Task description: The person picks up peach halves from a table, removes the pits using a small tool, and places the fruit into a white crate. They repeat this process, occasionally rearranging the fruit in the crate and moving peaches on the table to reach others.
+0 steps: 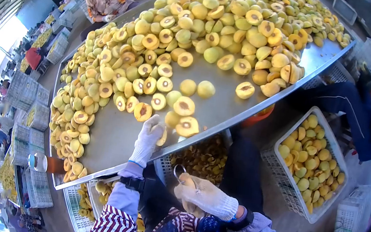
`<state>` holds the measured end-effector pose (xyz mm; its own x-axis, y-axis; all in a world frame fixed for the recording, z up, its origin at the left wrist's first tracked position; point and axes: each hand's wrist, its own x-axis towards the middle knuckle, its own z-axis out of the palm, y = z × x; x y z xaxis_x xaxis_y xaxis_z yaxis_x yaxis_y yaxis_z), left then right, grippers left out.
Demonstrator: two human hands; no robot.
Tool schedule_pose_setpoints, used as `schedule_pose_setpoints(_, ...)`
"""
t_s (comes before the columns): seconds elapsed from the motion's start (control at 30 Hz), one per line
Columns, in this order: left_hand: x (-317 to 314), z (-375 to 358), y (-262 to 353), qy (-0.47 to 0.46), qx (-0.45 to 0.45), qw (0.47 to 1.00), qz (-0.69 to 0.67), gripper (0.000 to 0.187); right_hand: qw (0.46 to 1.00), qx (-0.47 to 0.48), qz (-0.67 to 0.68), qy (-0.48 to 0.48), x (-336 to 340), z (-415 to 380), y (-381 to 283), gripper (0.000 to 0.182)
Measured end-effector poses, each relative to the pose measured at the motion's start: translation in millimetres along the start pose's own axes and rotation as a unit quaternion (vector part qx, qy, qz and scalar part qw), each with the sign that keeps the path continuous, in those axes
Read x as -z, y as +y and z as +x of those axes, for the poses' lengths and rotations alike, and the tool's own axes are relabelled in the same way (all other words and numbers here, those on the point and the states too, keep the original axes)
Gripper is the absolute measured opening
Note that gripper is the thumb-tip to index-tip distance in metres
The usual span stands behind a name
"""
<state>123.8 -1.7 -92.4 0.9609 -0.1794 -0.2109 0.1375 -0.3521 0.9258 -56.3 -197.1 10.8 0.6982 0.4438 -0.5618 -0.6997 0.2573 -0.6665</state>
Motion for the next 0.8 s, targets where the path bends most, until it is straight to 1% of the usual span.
schedule_pose_setpoints(0.03,2,-14,9,-0.009,0.093,0.982,-0.162,0.05,1.0,0.001,0.004,0.003,-3,3,-2,0.032)
schedule_pose_setpoints(0.07,3,-22,3,-0.043,0.05,0.946,-0.316,0.055,1.0,-0.005,-0.018,0.021,-6,7,-7,0.035)
schedule_pose_setpoints(0.1,3,-35,7,-0.055,0.042,0.93,-0.362,0.059,0.998,-0.011,-0.044,0.046,-11,9,-10,0.039)
schedule_pose_setpoints(0.17,-1,-63,38,-0.078,0.018,0.889,-0.452,0.068,0.995,0.002,-0.072,0.067,-16,19,-6,0.042)
schedule_pose_setpoints(0.23,-3,-83,50,-0.082,0.024,0.889,-0.45,0.075,0.993,0.007,-0.087,0.079,-23,22,-7,0.04)
schedule_pose_setpoints(0.27,-3,-89,56,-0.102,0.024,0.882,-0.46,0.076,0.992,0.01,-0.094,0.086,-25,23,-7,0.039)
schedule_pose_setpoints(0.37,-9,-102,55,-0.108,0.009,0.878,-0.466,0.074,0.993,0.017,-0.044,0.105,-37,20,-10,0.035)
schedule_pose_setpoints(0.4,-12,-101,46,-0.103,0.022,0.866,-0.489,0.073,0.993,0.055,-0.016,0.107,-38,23,-1,0.027)
schedule_pose_setpoints(0.43,-13,-107,49,-0.079,0.014,0.876,-0.475,0.069,0.986,0.05,-0.078,0.136,-39,23,0,0.021)
schedule_pose_setpoints(0.5,-12,-111,40,-0.091,0.009,0.865,-0.494,0.064,0.989,0.029,-0.032,0.14,-41,22,6,0.016)
schedule_pose_setpoints(0.57,-10,-122,40,-0.117,0.014,0.833,-0.541,0.061,0.987,0.042,-0.058,0.143,-41,26,14,0.012)
schedule_pose_setpoints(0.6,-17,-120,26,-0.106,-0.022,0.831,-0.546,0.059,0.984,0.052,-0.082,0.148,-41,28,19,0.008)
schedule_pose_setpoints(0.7,-18,-102,-18,0.006,-0.084,0.89,-0.448,0.049,0.985,0.028,-0.098,0.138,-52,29,17,0.009)
schedule_pose_setpoints(0.73,-3,-100,-10,0.067,-0.103,0.93,-0.346,0.048,0.984,0.049,-0.109,0.133,-52,31,23,0.011)
schedule_pose_setpoints(0.77,15,-93,0,0.124,-0.122,0.956,-0.238,0.047,0.984,0.05,-0.113,0.131,-56,31,24,0.012)
schedule_pose_setpoints(0.8,17,-74,-30,0.126,-0.144,0.946,-0.263,0.048,0.983,0.05,-0.118,0.128,-59,31,25,0.012)
